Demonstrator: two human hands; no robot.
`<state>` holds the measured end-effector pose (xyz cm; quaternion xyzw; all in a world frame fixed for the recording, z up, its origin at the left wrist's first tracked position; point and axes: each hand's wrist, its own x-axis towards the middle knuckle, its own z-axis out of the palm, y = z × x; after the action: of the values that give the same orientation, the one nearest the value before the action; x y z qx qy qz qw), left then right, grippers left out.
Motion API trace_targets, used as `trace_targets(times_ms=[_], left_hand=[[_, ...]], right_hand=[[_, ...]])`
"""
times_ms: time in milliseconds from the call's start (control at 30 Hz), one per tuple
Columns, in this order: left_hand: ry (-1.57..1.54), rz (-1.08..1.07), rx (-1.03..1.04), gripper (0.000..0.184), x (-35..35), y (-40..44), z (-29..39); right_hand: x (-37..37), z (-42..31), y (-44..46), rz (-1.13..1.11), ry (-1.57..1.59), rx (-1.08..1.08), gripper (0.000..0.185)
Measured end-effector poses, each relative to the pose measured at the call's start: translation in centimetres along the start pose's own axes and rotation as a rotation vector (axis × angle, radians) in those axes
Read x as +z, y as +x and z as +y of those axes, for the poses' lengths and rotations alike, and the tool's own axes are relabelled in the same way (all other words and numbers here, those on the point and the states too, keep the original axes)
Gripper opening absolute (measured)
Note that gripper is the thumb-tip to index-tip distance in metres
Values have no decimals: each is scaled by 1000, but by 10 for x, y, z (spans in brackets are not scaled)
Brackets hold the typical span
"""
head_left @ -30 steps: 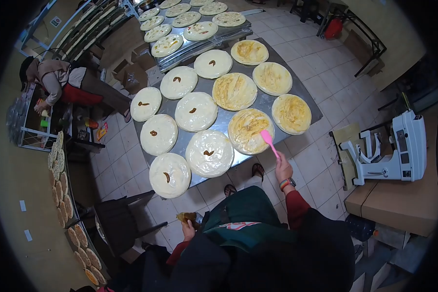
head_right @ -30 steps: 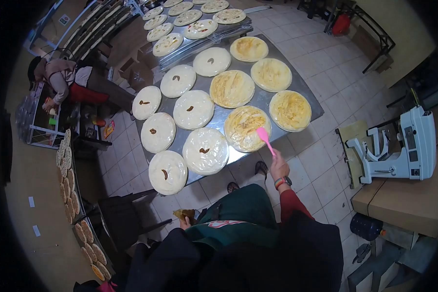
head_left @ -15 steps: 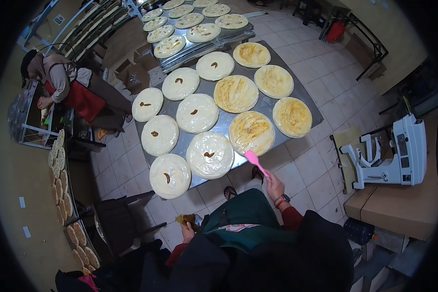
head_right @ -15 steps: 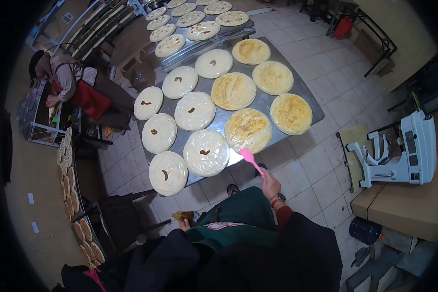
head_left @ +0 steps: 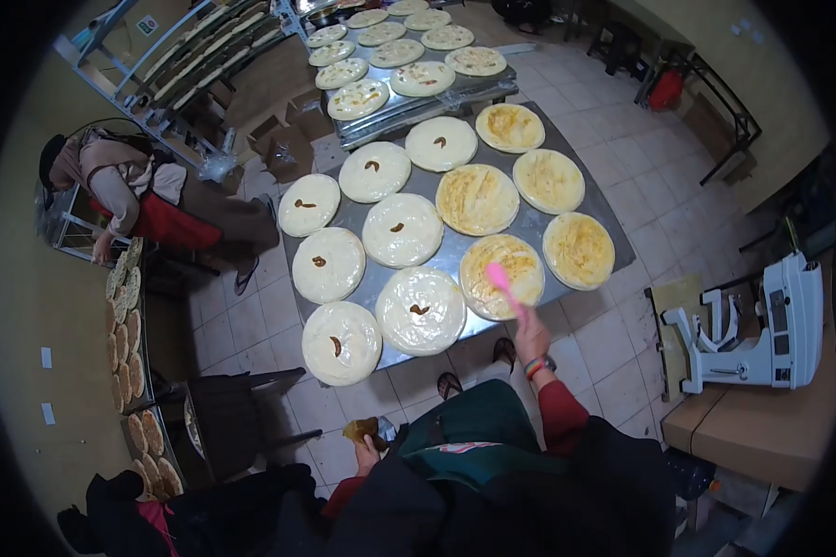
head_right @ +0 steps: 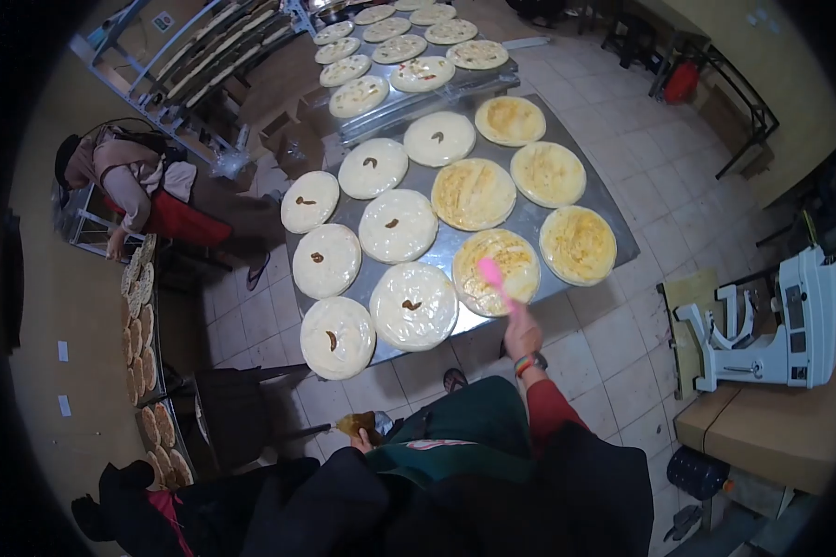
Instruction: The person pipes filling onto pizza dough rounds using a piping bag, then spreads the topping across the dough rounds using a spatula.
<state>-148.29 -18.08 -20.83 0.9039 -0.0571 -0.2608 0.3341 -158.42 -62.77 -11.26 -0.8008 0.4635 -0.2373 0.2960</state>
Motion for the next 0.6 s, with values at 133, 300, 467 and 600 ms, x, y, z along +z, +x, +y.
trace_targets(times_ms=[133,300,467,600], left_hand=[[-3,-14,-13,46,7,2,-4],[-23,-7,-62,47,13,9,1],[-49,-7,-106,48,18,19,0],[-53,-43,-115,49,22,26,-4]], right_hand=[[4,0,34,-53,-133,209,23],[25,-30,6,-185,-48,63,21],[23,-21,-3,3,227,19,18],[26,-4,-6,55,224,47,18]])
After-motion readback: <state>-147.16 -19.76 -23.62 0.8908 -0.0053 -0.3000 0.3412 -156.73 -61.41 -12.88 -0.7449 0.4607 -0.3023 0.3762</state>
